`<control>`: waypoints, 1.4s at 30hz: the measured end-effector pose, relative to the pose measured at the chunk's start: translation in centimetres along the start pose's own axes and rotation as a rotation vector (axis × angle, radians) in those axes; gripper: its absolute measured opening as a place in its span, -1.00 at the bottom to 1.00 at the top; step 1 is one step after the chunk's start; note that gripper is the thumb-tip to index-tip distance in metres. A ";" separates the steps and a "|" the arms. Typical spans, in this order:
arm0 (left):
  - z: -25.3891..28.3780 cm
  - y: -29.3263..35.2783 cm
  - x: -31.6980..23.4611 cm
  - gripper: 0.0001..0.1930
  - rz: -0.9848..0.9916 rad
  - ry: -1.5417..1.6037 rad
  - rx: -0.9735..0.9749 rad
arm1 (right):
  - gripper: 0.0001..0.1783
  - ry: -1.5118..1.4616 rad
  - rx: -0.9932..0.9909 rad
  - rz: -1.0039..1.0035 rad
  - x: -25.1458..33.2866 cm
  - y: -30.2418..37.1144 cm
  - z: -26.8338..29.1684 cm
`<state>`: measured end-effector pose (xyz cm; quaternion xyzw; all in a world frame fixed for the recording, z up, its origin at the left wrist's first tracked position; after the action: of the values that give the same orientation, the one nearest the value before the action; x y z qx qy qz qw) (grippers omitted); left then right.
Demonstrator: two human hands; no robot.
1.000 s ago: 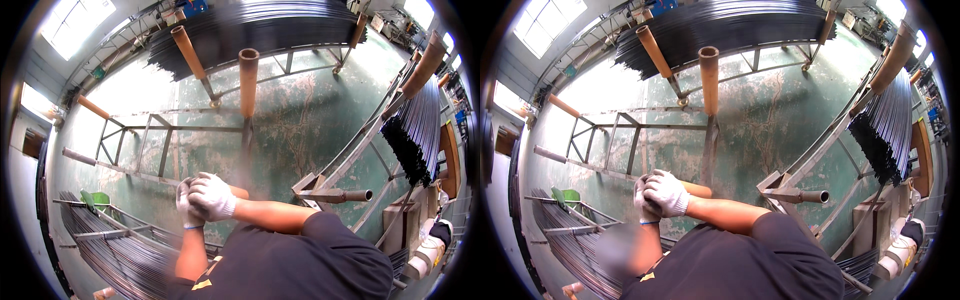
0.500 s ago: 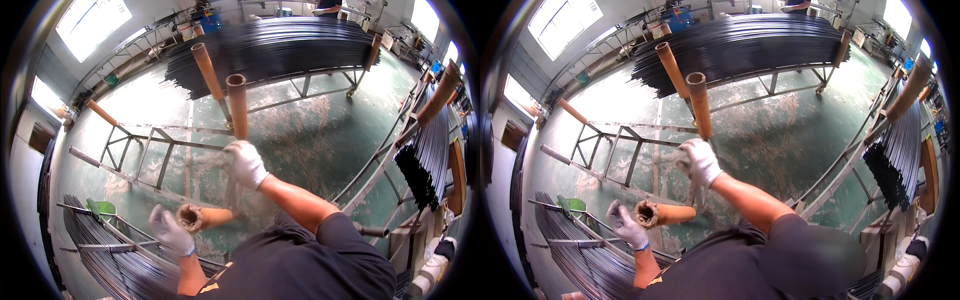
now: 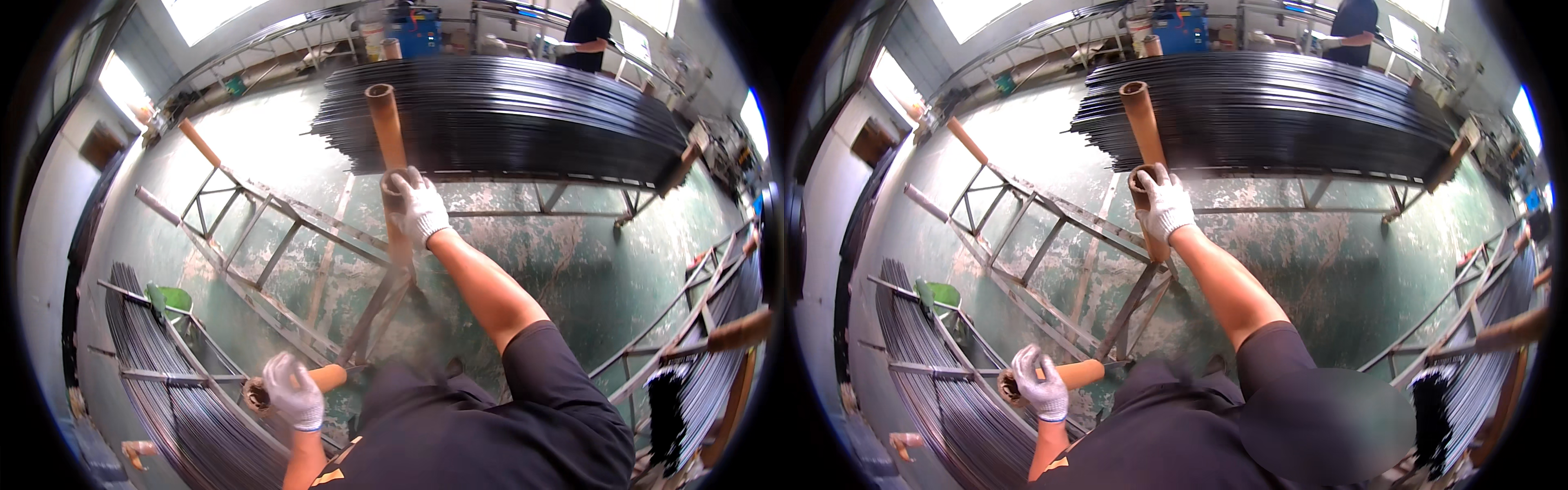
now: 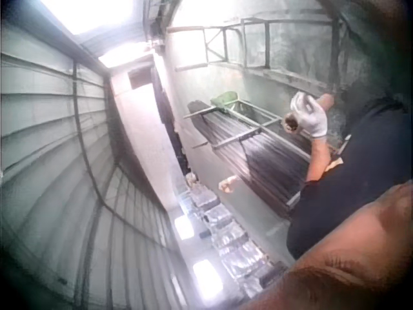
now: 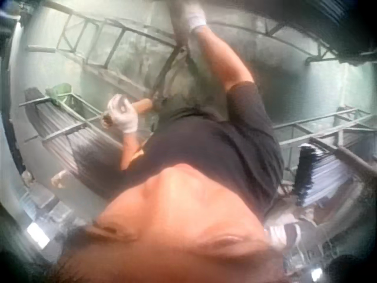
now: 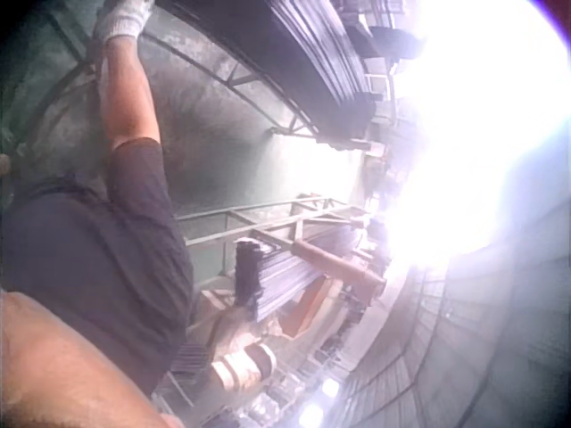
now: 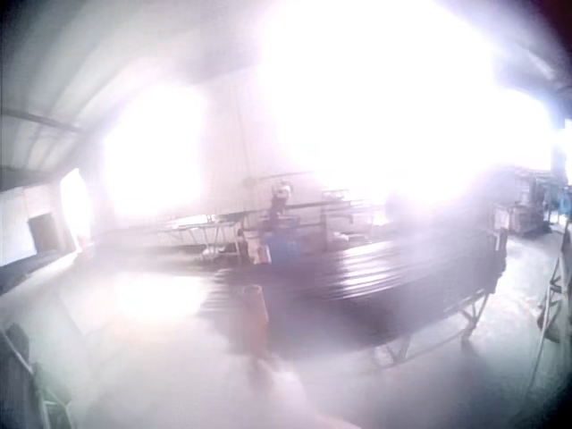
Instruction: The person feeds long metal rods into a bending machine, bends them, and stacks the finished pieces. They then move the stack to a rack and later retrieve a bundle of rods from a rack.
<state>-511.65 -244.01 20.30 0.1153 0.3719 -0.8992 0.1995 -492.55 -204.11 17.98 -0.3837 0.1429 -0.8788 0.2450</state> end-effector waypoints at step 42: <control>-44.4 -48.2 16.8 -0.82 -0.021 0.426 0.412 | -0.31 -0.522 0.410 0.337 12.2 -47.2 -36.6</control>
<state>-545.47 -185.83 13.40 0.3356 0.2160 -0.9134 0.0798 -542.08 -168.82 21.75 -0.5088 -0.0424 -0.7092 0.4861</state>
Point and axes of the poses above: each hand's wrist, its own y-axis away from the middle knuckle, its own z-axis out of the back of the hand, x = y × z, the point moved 3 cm from there along -y, towards the middle knuckle, and after that the axes turned 4 degrees about -y, right-handed, at the moved point
